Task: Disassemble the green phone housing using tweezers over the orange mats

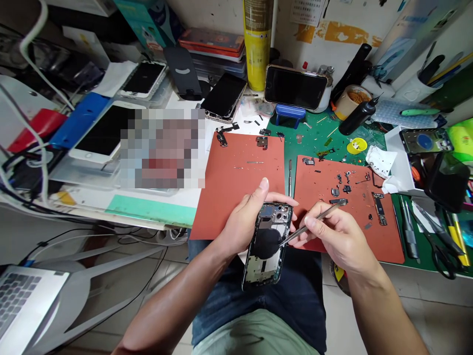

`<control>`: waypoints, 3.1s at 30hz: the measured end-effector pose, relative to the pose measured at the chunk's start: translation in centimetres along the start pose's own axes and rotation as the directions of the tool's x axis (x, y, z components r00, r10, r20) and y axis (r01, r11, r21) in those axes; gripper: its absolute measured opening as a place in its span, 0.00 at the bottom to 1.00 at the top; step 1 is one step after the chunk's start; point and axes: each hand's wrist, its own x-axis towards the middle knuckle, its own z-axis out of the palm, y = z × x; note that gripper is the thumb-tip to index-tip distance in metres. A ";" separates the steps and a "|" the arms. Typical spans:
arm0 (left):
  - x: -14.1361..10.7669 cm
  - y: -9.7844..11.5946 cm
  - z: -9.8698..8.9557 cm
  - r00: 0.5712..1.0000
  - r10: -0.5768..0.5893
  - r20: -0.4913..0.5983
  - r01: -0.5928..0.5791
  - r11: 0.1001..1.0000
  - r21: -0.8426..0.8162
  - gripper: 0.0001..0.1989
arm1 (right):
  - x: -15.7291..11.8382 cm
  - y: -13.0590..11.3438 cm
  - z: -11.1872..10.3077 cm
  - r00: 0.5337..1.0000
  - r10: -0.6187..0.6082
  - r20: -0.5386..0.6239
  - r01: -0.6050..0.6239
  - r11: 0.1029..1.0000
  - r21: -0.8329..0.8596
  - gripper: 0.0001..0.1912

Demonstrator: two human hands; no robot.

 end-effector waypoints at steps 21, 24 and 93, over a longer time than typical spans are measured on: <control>-0.1 -0.1 0.2 0.999 -0.024 -0.029 0.024 1.000 -0.016 0.40 | -2.1 0.2 0.3 0.986 -0.146 -0.086 0.123 0.966 -0.226 0.09; -0.1 -0.1 0.4 0.999 -0.024 -0.035 0.023 0.999 -0.028 0.40 | -2.2 -0.1 0.5 0.981 -0.177 -0.084 0.148 0.950 -0.276 0.10; -0.3 -0.1 0.7 0.997 -0.004 -0.075 -0.005 0.993 -0.117 0.40 | -4.3 1.1 1.2 0.927 -0.256 -0.275 0.229 0.965 -0.127 0.07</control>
